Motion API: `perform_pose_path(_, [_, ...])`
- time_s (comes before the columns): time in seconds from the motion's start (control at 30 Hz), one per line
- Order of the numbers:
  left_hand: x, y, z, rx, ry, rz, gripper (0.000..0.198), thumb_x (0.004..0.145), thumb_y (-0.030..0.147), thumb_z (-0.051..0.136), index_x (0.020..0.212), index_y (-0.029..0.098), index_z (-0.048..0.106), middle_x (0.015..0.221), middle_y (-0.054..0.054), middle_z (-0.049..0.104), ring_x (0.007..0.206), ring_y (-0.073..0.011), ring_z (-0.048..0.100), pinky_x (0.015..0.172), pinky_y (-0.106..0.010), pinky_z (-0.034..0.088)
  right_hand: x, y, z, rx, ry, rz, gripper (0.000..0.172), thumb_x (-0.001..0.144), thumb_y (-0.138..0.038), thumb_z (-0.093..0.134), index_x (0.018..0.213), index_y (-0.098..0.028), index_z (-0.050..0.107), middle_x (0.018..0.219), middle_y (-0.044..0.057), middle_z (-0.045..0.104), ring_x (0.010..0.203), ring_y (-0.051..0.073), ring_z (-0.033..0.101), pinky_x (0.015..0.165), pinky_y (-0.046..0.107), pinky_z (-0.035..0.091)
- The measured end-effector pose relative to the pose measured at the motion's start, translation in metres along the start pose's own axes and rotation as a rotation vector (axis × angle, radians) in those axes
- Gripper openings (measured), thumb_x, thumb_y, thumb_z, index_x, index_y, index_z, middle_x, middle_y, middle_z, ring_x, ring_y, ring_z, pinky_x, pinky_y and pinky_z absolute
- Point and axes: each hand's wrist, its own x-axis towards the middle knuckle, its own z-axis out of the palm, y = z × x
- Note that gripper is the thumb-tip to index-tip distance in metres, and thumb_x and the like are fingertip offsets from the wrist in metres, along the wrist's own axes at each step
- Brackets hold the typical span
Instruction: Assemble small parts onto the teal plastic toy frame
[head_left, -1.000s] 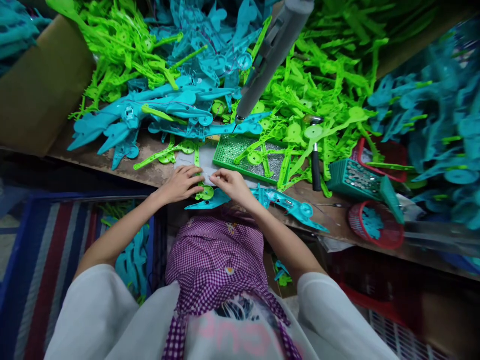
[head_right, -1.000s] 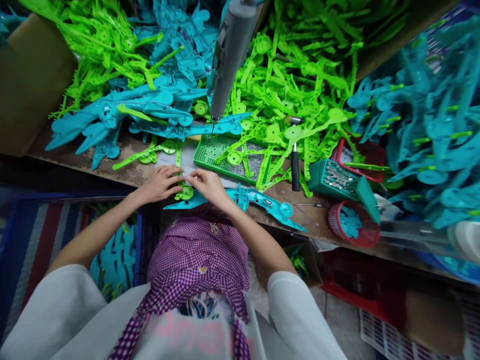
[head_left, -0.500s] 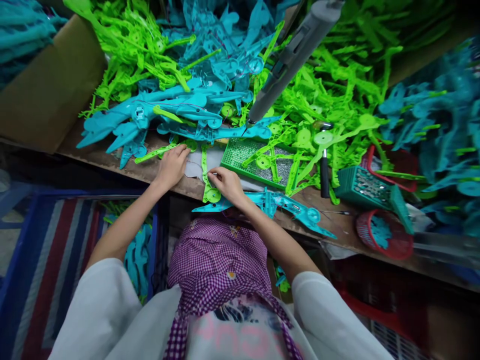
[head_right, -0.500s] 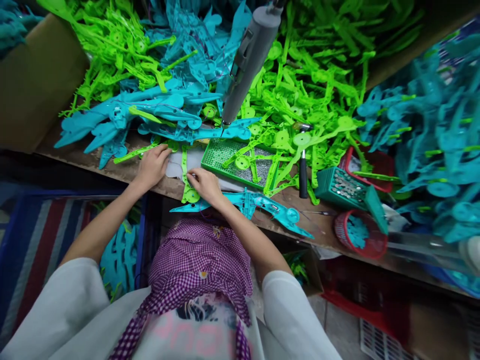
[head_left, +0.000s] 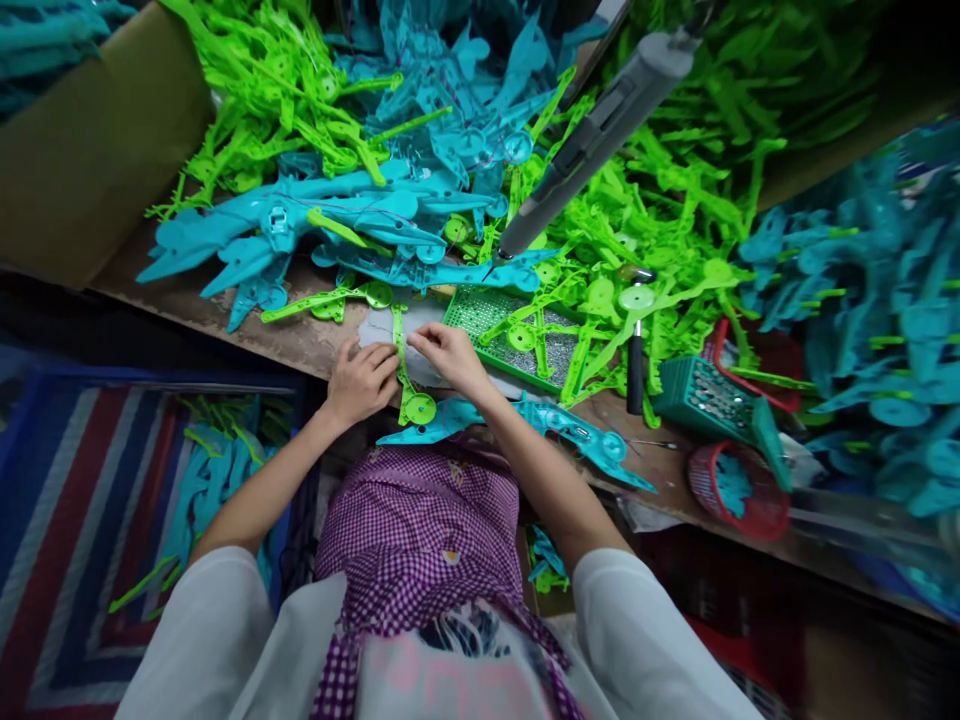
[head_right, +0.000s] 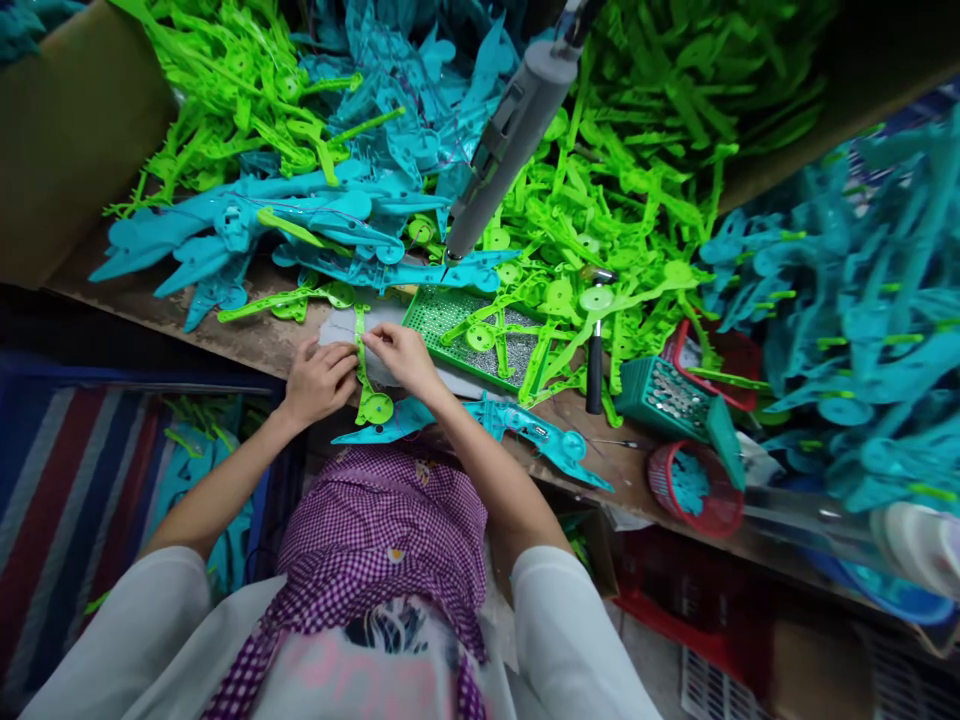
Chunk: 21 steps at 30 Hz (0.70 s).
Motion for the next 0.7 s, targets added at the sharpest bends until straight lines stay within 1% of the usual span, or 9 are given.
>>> perform_pose_path(0.1, [-0.002, 0.001, 0.003, 0.083, 0.027, 0.037, 0.024, 0.092, 0.032, 0.048, 0.104, 0.022, 0.067, 0.115, -0.007, 0.070, 0.106, -0.0256, 0.063, 0.106, -0.051, 0.027, 0.013, -0.012, 0.007, -0.201, 0.034, 0.059, 0.024, 0.085, -0.036, 0.057, 0.088, -0.017, 0.071, 0.076, 0.002, 0.069, 0.072, 0.015, 0.058, 0.071, 0.025, 0.040])
perform_pose_path(0.17, [-0.004, 0.001, 0.005, 0.114, 0.041, 0.068, 0.027, 0.091, 0.035, 0.048, 0.106, 0.021, 0.066, 0.114, -0.007, 0.070, 0.104, -0.0254, 0.063, 0.106, -0.049, 0.027, 0.017, -0.016, 0.011, -0.307, 0.035, 0.107, 0.022, 0.085, -0.033, 0.056, 0.088, -0.019, 0.072, 0.080, 0.004, 0.071, 0.077, 0.017, 0.061, 0.074, 0.026, 0.040])
perform_pose_path(0.23, [-0.005, 0.000, 0.008, 0.116, 0.048, 0.081, 0.031, 0.091, 0.036, 0.048, 0.112, 0.021, 0.065, 0.114, -0.007, 0.070, 0.104, -0.0250, 0.063, 0.106, -0.048, 0.027, 0.018, -0.016, 0.015, -0.352, 0.020, 0.131, 0.022, 0.085, -0.032, 0.054, 0.088, -0.020, 0.071, 0.084, 0.004, 0.072, 0.080, 0.018, 0.062, 0.076, 0.027, 0.041])
perform_pose_path(0.33, [-0.006, -0.003, 0.011, 0.056, 0.035, 0.061, 0.035, 0.090, 0.035, 0.050, 0.119, 0.022, 0.064, 0.115, -0.007, 0.070, 0.105, -0.0255, 0.063, 0.106, -0.049, 0.027, 0.018, -0.014, 0.018, -0.390, -0.010, 0.122, 0.022, 0.085, -0.032, 0.052, 0.088, -0.020, 0.070, 0.088, 0.005, 0.072, 0.083, 0.018, 0.063, 0.078, 0.027, 0.042])
perform_pose_path(0.43, [-0.007, -0.004, 0.013, 0.007, 0.023, 0.046, 0.037, 0.089, 0.035, 0.051, 0.122, 0.022, 0.064, 0.116, -0.008, 0.070, 0.106, -0.0264, 0.063, 0.107, -0.050, 0.026, 0.020, -0.013, 0.020, -0.438, 0.000, 0.125, 0.020, 0.083, -0.030, 0.054, 0.085, -0.018, 0.069, 0.097, 0.008, 0.071, 0.087, 0.019, 0.064, 0.079, 0.029, 0.043])
perform_pose_path(0.5, [-0.007, -0.004, 0.014, 0.003, 0.023, 0.048, 0.038, 0.089, 0.035, 0.050, 0.123, 0.023, 0.064, 0.116, -0.008, 0.070, 0.106, -0.0263, 0.063, 0.108, -0.051, 0.026, 0.023, -0.015, 0.019, -0.448, 0.004, 0.152, 0.019, 0.081, -0.028, 0.054, 0.084, -0.018, 0.069, 0.094, 0.009, 0.071, 0.088, 0.020, 0.064, 0.079, 0.029, 0.044])
perform_pose_path(0.6, [-0.007, -0.004, 0.014, -0.013, 0.016, 0.042, 0.040, 0.088, 0.034, 0.051, 0.126, 0.024, 0.063, 0.116, -0.008, 0.070, 0.106, -0.0265, 0.063, 0.107, -0.051, 0.027, 0.027, -0.020, 0.015, -0.443, -0.024, 0.182, 0.017, 0.079, -0.024, 0.053, 0.081, -0.017, 0.069, 0.081, 0.007, 0.072, 0.084, 0.021, 0.065, 0.078, 0.029, 0.044])
perform_pose_path(0.7, [-0.006, -0.004, 0.014, -0.027, 0.013, 0.039, 0.039, 0.088, 0.034, 0.051, 0.123, 0.024, 0.064, 0.116, -0.008, 0.070, 0.106, -0.0272, 0.063, 0.107, -0.053, 0.027, 0.032, -0.026, 0.008, -0.459, -0.057, 0.139, 0.016, 0.078, -0.021, 0.054, 0.078, -0.017, 0.069, 0.071, 0.006, 0.071, 0.082, 0.021, 0.066, 0.077, 0.028, 0.045])
